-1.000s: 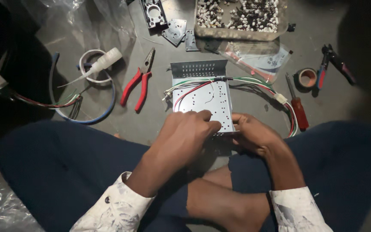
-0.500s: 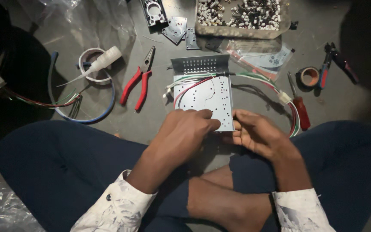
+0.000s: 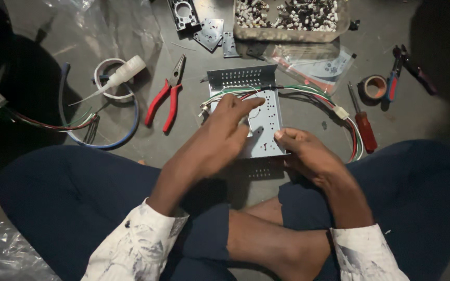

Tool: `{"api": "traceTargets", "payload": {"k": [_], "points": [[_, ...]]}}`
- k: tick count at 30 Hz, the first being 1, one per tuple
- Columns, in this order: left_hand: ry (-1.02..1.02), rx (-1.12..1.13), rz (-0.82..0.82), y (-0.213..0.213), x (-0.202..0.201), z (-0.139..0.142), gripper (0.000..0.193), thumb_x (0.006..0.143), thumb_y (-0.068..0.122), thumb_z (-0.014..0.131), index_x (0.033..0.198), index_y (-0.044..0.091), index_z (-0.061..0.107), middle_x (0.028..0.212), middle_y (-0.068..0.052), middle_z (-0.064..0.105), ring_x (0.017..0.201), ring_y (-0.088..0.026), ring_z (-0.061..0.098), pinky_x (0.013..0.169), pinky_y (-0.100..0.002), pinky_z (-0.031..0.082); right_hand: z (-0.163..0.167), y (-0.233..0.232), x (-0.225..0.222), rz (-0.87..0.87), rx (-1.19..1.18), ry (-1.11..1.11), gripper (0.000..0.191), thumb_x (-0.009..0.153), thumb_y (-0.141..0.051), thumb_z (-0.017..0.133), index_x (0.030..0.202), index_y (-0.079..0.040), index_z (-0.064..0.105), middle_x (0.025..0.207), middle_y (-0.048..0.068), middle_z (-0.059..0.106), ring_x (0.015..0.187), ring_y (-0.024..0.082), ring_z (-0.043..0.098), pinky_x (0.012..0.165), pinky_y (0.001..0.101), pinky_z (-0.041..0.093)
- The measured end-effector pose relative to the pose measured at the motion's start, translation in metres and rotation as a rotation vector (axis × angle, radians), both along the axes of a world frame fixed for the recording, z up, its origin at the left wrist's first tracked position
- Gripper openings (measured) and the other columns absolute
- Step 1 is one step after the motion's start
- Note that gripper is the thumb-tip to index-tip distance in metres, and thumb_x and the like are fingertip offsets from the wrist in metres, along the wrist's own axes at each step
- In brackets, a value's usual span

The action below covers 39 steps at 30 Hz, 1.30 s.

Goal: The person sits on the floor and assembles an electrical component by inserting small white plastic parts into a metal housing with wires. They use a screwdriver to secure the parts and adjust the internal wiring.

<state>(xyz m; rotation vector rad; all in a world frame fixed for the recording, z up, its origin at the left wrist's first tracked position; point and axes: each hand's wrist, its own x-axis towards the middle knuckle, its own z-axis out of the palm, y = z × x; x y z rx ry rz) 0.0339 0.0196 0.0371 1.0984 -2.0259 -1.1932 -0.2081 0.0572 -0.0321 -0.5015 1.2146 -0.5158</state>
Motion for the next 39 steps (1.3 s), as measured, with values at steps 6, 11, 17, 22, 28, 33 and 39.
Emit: {"api": "traceTargets", "payload": {"k": [6,11,17,22,28,33,39], "points": [[0.027,0.126,0.065,-0.007,-0.030,-0.033,0.043,0.081,0.001,0.070,0.124,0.006,0.066,0.103,-0.015,0.073,0.093,-0.028,0.073,0.085,-0.038,0.056,0.000,0.001,0.001,-0.015,0.019,0.056,0.032,0.100,-0.032,0.053,0.112,-0.006,0.067,0.100,0.004,0.074,0.087,0.012,0.070,0.083,0.0329,0.060],[0.054,0.292,0.122,-0.005,-0.045,-0.042,0.018,0.083,0.008,0.077,0.101,0.005,0.074,0.090,-0.011,0.079,0.085,-0.023,0.078,0.078,-0.035,0.059,0.006,0.003,0.003,-0.005,0.004,0.091,0.031,0.103,-0.030,0.054,0.113,-0.004,0.066,0.097,0.005,0.071,0.081,0.013,0.066,0.075,0.0330,0.056],[-0.033,0.242,0.125,-0.004,-0.049,-0.039,0.023,0.081,0.012,0.078,0.103,0.006,0.073,0.091,-0.012,0.077,0.084,-0.025,0.077,0.076,-0.036,0.058,0.006,0.004,0.001,-0.056,0.025,0.086,0.037,0.101,-0.036,0.049,0.115,-0.007,0.067,0.093,0.004,0.069,0.077,0.013,0.064,0.072,0.0309,0.057],[-0.176,0.128,0.123,-0.004,-0.051,-0.035,0.023,0.081,0.021,0.079,0.102,0.012,0.077,0.093,-0.011,0.077,0.087,-0.031,0.073,0.077,-0.041,0.056,0.010,0.004,0.000,-0.009,0.021,0.222,0.049,0.108,-0.049,0.046,0.120,-0.007,0.069,0.084,0.004,0.056,0.062,0.015,0.043,0.054,0.0297,0.036],[-0.090,0.099,0.125,-0.006,-0.049,-0.035,0.021,0.083,0.022,0.076,0.103,0.015,0.078,0.094,-0.009,0.078,0.087,-0.028,0.075,0.079,-0.040,0.057,0.020,0.003,0.006,-0.037,0.027,0.138,0.049,0.101,-0.051,0.045,0.114,-0.008,0.066,0.088,0.001,0.064,0.069,0.012,0.055,0.062,0.0273,0.047],[-0.159,0.136,0.137,-0.005,-0.047,-0.037,0.021,0.082,0.023,0.078,0.102,0.015,0.078,0.091,-0.011,0.077,0.085,-0.030,0.074,0.077,-0.041,0.056,0.022,0.003,0.008,-0.025,0.015,0.161,0.050,0.102,-0.049,0.045,0.118,-0.007,0.067,0.095,0.003,0.068,0.078,0.015,0.062,0.073,0.0314,0.053],[-0.173,0.137,0.139,-0.007,-0.045,-0.038,0.020,0.081,0.023,0.078,0.100,0.015,0.078,0.089,-0.011,0.077,0.083,-0.030,0.074,0.077,-0.041,0.056,0.020,0.004,0.008,-0.058,0.015,0.086,0.052,0.100,-0.048,0.046,0.121,-0.004,0.064,0.099,0.006,0.070,0.088,0.018,0.066,0.082,0.0378,0.056]]}}
